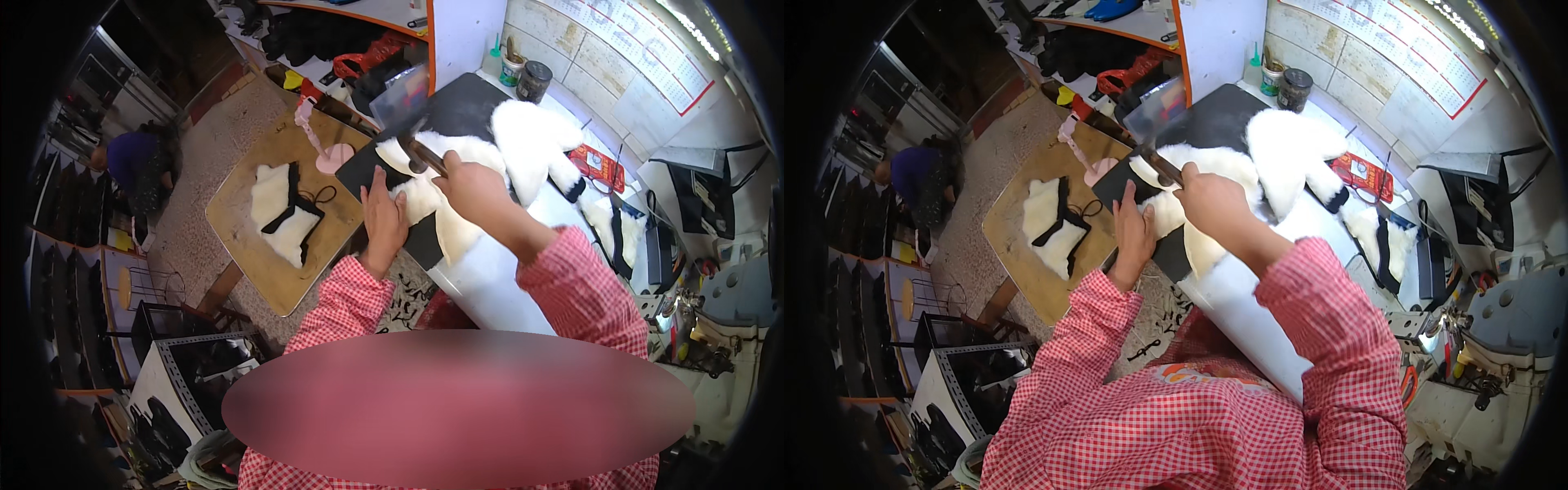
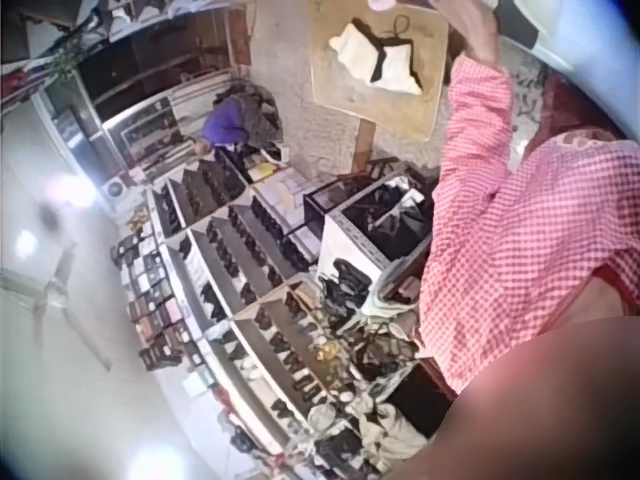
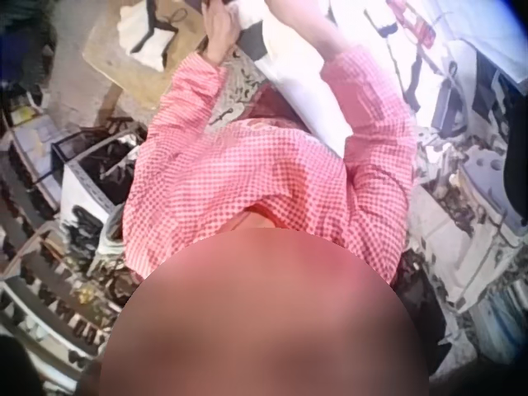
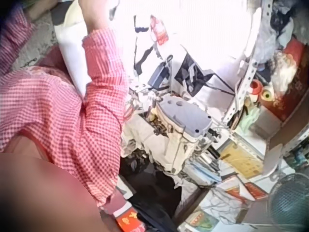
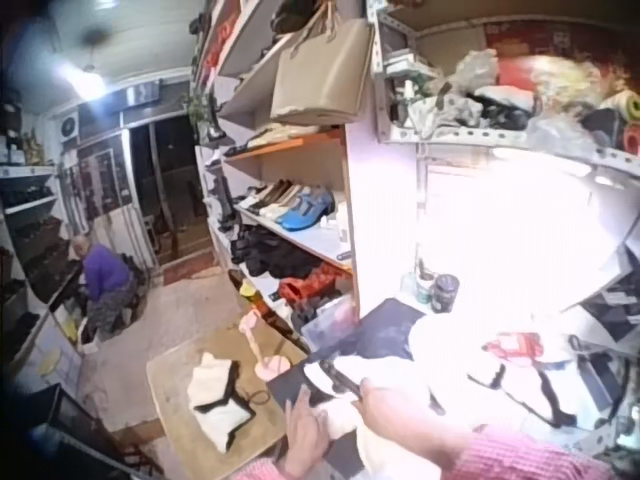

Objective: The person sews a white fur piece with a black edge using a sewing machine, then trims the fur with scissors and hammers the piece flat on a work surface. The person repeats trimming and hammering steps on multiple fur pieces.

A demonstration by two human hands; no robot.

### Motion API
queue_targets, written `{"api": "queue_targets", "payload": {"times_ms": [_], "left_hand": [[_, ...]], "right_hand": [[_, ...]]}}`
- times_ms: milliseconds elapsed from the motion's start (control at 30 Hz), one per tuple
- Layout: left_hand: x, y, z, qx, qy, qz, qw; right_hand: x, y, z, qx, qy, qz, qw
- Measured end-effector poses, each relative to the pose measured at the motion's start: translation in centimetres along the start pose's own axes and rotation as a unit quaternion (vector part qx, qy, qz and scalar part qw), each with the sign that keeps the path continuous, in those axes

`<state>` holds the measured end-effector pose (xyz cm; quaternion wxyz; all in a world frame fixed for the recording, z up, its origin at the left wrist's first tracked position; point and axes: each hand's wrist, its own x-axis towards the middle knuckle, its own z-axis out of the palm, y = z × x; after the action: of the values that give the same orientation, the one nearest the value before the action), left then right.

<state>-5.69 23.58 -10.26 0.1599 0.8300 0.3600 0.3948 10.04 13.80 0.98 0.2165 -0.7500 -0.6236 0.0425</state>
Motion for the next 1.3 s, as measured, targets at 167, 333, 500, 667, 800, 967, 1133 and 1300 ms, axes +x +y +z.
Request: {"api": "queue_targets", "payload": {"times_ms": [167, 333, 500, 667, 800, 967, 1133, 1300], "left_hand": [[1.1, -3.3, -0.3, -0.452, -0.058, -0.159, 0.876], [1.9, -4.7, -2.5, -0.508, -0.143, -0.214, 0.822], [3.2, -3.4, -3.2, -0.185, -0.227, -0.074, 0.953], [4.5, -2.2, -1.5, 0.082, -0.236, 0.132, 0.959], [6.4, -3.2, 0.7, 0.088, -0.314, 0.04, 0.945], [6.1, -4.3, 1.2, -0.017, -0.312, -0.063, 0.948], [2.5, 2.1, -3.6, -0.365, -0.327, -0.375, 0.787], [-4.4, 11.3, -4.6, -0.583, -0.119, -0.582, 0.555]], "right_hand": [[-2.0, -0.3, -0.9, 0.027, -0.11, 0.142, 0.983], [-4.0, 0.1, -1.3, 0.055, -0.045, 0.105, 0.992], [-7.3, 1.5, -1.2, 0.042, -0.037, 0.133, 0.989], [-19.4, 4.0, -2.5, -0.051, 0.123, 0.082, 0.988], [-26.4, 6.2, -2.3, -0.145, 0.091, 0.133, 0.976], [-30.0, 7.6, -1.3, -0.135, 0.118, 0.163, 0.97], [-38.2, 8.8, -4.9, -0.169, 0.275, 0.145, 0.935], [-47.8, 12.0, -8.1, -0.177, 0.204, 0.448, 0.852]]}}
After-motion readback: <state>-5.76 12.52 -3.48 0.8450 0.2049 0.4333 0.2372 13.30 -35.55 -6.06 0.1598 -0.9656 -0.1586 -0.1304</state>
